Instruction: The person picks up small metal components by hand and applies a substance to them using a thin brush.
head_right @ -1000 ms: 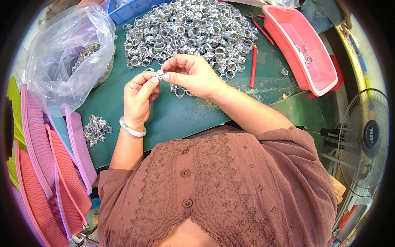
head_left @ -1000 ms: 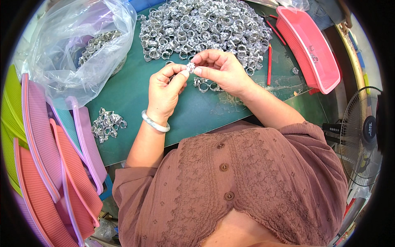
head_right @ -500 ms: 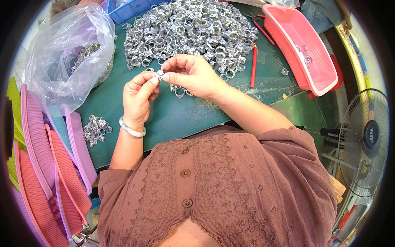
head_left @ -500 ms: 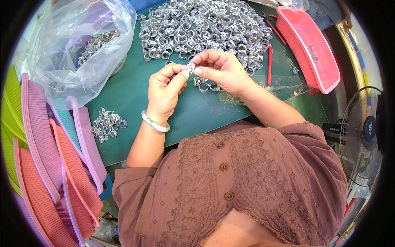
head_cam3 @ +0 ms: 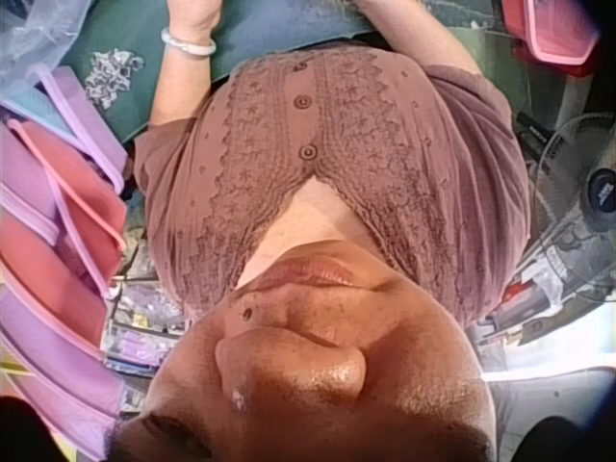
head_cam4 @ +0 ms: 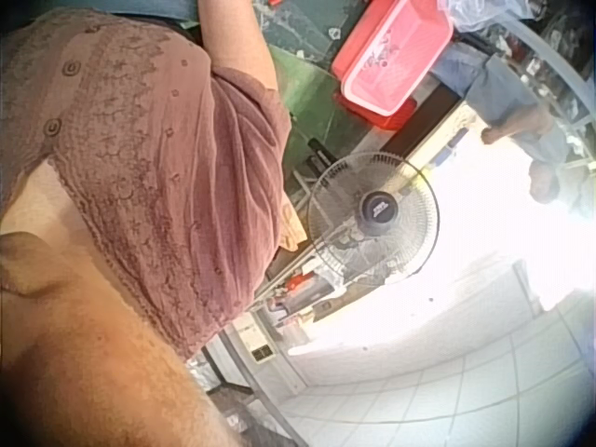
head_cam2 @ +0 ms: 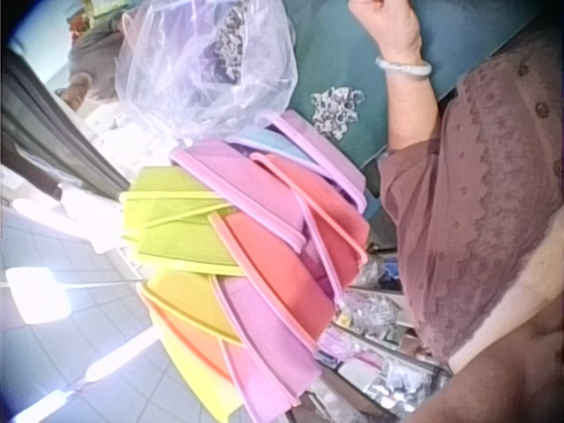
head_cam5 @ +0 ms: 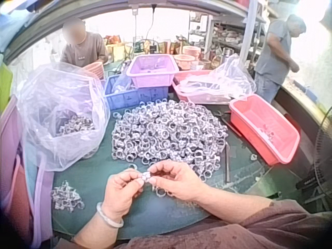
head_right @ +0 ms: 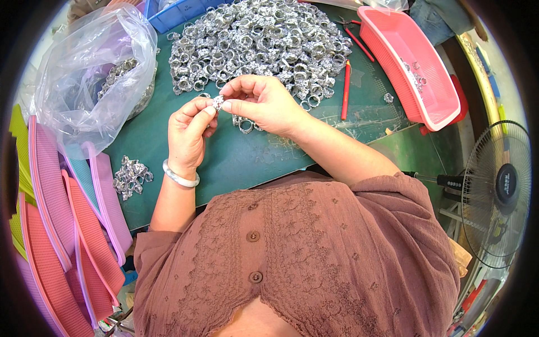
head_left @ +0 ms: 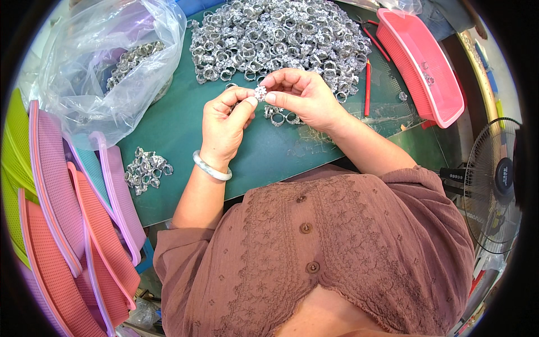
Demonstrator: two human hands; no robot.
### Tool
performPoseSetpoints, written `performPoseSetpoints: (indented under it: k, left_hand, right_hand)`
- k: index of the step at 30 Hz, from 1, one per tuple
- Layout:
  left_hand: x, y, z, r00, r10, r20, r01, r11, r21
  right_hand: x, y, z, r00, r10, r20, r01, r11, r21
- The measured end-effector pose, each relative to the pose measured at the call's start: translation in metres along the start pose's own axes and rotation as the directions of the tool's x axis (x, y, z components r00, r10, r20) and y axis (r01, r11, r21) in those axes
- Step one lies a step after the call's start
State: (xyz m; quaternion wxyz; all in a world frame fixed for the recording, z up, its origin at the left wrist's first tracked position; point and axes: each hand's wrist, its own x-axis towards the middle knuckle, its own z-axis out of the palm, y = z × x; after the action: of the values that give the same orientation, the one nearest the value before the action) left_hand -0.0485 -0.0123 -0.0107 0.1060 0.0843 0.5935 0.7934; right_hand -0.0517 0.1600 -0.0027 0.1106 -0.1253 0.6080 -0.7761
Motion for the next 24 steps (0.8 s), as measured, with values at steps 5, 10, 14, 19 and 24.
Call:
performPoseSetpoints:
  k: [5,10,14,19,24]
  left_hand:
    - [0.0,-0.0007,-0.0002,1.0,0.012,0.008,-0.012,1.0,0.004]
    - [-0.0004,0.0007,0.0003,1.0,0.001,0.003,-0.001,1.0,-0.002]
    - [-0.0002,0.0004,0.0006,1.0,0.001,0.001,-0.001,1.0,0.001]
    - [-0.0002,-0.0005,-0.0002,1.0,-0.003,0.004,0.003,1.0,-0.016]
    - [-0.0003,-0.0005,0.0004,1.0,-0.01,-0.003,0.01,1.0,-0.021]
  right_hand:
    - [0.0001,0.0004,-0.0006,1.0,-0.011,0.004,0.011,1.0,0.006]
    - [-0.0001,0.0005,-0.0001,1.0,-0.031,-0.001,0.031,0.999,-0.02]
    - [0.0004,0.003,-0.0012,0.998,-0.06,0.012,0.06,0.998,0.005]
    - [0.0001,0.0039,-0.0013,0.995,-0.103,0.003,0.103,0.994,-0.047]
    - [-0.0011,0.0012,-0.0027,0.994,-0.102,0.038,0.106,0.986,-0.125]
